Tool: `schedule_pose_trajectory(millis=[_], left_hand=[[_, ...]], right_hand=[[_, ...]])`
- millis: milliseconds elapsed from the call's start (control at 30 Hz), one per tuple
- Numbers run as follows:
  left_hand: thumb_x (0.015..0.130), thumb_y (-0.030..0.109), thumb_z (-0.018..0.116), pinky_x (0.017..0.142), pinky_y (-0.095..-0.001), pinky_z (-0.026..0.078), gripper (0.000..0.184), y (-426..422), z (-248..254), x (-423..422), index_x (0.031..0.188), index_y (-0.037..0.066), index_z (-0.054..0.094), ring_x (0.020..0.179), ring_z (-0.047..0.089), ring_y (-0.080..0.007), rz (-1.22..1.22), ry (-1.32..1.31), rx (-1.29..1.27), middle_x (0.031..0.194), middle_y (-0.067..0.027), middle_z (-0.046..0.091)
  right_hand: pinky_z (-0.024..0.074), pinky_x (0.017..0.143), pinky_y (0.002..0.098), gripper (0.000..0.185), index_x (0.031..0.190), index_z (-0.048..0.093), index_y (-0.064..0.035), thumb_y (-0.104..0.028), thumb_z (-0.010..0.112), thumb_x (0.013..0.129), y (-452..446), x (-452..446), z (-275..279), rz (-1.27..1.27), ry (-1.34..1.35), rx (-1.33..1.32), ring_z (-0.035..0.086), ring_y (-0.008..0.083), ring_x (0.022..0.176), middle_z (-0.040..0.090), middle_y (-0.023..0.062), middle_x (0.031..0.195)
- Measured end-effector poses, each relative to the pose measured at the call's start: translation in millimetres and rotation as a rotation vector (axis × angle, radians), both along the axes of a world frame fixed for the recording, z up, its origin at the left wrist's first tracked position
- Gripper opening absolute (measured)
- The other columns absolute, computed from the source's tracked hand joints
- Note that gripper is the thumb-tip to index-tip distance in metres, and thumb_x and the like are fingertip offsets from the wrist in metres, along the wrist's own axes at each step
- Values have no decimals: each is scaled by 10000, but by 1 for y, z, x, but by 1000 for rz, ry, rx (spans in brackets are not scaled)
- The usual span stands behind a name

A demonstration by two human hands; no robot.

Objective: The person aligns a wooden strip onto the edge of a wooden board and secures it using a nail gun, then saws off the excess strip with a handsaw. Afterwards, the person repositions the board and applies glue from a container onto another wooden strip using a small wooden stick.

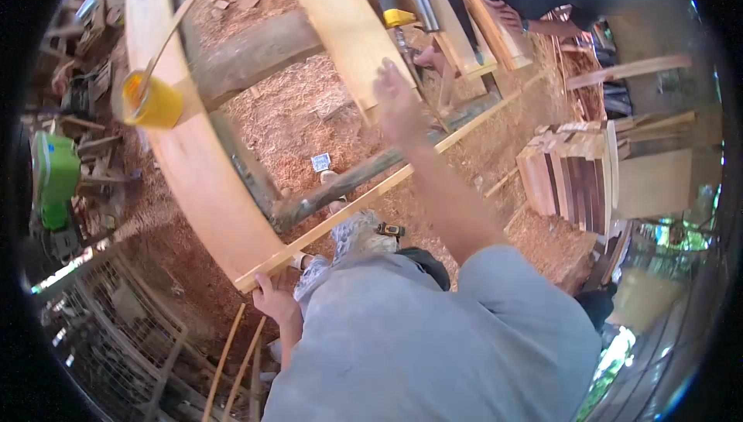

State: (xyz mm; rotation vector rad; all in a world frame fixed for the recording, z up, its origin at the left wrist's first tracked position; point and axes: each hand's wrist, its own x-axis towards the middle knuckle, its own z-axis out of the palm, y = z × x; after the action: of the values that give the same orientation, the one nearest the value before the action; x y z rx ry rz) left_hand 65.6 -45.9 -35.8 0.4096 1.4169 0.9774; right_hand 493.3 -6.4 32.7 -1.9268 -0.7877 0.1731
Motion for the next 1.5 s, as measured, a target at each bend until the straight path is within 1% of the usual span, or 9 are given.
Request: schedule_pose_trajectory(millis=[100,367,433,567,733,900,1133,1400,1500], left_hand=[[1024,179,572,792,-410,597,259,5,8,7,1133,-56,557,953,673,-267,76,39,-53,1112,-167,645],[929,115,683,843,-402,520,532,12,6,-20,1370,-68,448,1059,605,-265,-55,372,25,1218,-159,601],[911,101,691,826,-388,510,565,21,7,-26,1389,-56,432,1067,596,-256,-153,525,82,1230,-151,594],[800,-65,713,909,-372,498,707,36,7,-34,1432,-31,399,1109,592,-239,-132,554,120,1281,-131,579],[809,-91,702,905,-349,514,493,42,-7,-58,1281,-35,570,1028,631,-217,-436,374,196,1160,-112,646],[808,-81,714,917,-350,503,301,19,-18,-31,1097,-42,639,962,646,-209,63,371,45,1053,-82,681],[747,-96,754,976,-375,493,592,27,1,-24,1301,-46,549,1082,618,-225,-52,390,328,1195,-128,638],[683,-94,780,908,-342,523,570,45,-7,-43,1224,-58,604,971,640,-199,-247,438,245,1087,-94,666],[654,-50,807,837,-329,535,440,41,-12,-48,1071,-49,665,897,641,-175,-267,700,211,1018,-83,679]], right_hand=[[433,1042,388,281,1118,700,19,-182,551,990,-40,66,46,-309,7,65,592,331,1212,654,240,1227],[468,988,420,319,1102,707,7,-232,529,990,-173,143,-48,-950,-577,-252,634,363,1101,696,199,1139],[476,985,415,329,1177,666,24,-205,519,991,-154,121,-33,-661,-107,-288,635,359,1099,685,202,1158],[483,982,407,396,1308,567,28,-160,552,960,-92,130,-56,-382,-175,-90,635,345,1106,660,191,1219],[473,1012,441,525,1376,491,24,-156,609,897,42,165,-45,-115,-178,-39,603,382,1162,637,245,1227],[475,1004,479,657,1420,343,60,-150,602,853,136,209,-42,-123,-216,-382,609,446,1142,614,331,1208],[437,1073,444,975,1535,81,85,-188,624,772,166,229,-46,-145,21,-621,561,439,1242,562,356,1298],[474,1002,423,682,1335,524,17,-232,696,724,99,195,50,-66,-82,-343,608,398,1178,638,290,1209],[544,634,367,417,1158,639,-17,-123,652,755,73,190,74,175,-29,-410,674,234,681,693,131,877]])
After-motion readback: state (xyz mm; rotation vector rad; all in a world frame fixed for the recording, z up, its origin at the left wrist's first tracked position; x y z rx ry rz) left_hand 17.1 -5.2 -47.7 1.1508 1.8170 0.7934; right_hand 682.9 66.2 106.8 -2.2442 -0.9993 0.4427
